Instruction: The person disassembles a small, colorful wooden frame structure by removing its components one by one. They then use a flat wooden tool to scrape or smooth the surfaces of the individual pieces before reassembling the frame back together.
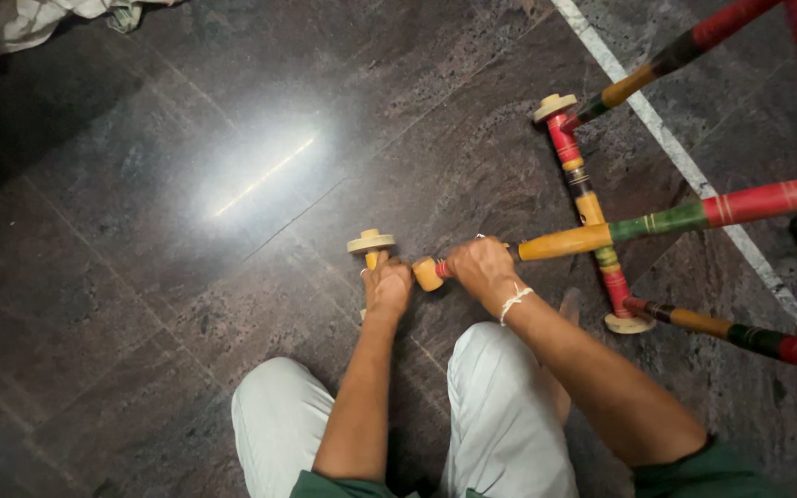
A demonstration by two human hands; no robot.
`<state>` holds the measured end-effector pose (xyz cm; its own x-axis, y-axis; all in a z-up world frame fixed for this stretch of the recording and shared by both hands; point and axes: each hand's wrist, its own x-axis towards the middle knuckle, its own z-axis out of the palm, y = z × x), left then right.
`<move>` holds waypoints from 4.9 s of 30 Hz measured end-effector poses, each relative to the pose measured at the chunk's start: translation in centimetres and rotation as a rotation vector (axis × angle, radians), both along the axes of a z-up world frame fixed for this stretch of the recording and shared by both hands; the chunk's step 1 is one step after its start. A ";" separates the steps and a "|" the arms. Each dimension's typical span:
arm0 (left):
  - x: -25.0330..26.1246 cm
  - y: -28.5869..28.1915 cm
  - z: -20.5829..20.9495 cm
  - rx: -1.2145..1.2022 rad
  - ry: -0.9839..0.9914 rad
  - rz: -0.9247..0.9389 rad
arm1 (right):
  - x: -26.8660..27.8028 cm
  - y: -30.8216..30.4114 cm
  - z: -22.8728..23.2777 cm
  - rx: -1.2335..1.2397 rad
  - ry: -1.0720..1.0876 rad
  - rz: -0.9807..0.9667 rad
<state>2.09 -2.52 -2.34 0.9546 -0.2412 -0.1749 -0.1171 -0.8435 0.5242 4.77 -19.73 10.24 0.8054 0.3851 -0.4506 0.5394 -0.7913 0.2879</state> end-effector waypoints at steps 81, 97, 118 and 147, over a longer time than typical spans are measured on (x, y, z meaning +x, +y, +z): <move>0.9 6.6 4.1 0.116 0.115 0.080 | 2.1 -2.0 5.6 0.161 -0.169 0.030; -0.9 7.4 0.5 0.142 0.082 0.286 | 1.2 -2.3 4.6 0.121 -0.214 0.053; -2.2 2.4 10.3 -0.170 -0.245 0.158 | 0.9 -1.4 3.4 0.097 -0.183 0.075; -0.1 -2.9 13.0 -0.134 -0.105 -0.044 | -4.1 -16.4 36.1 0.090 -0.638 -1.008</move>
<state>2.00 -5.38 10.69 0.9540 -0.2974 -0.0385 -0.2120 -0.7598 0.6147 0.71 -36.18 46.34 0.8316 -0.5382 0.1368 -0.5554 -0.8073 0.1997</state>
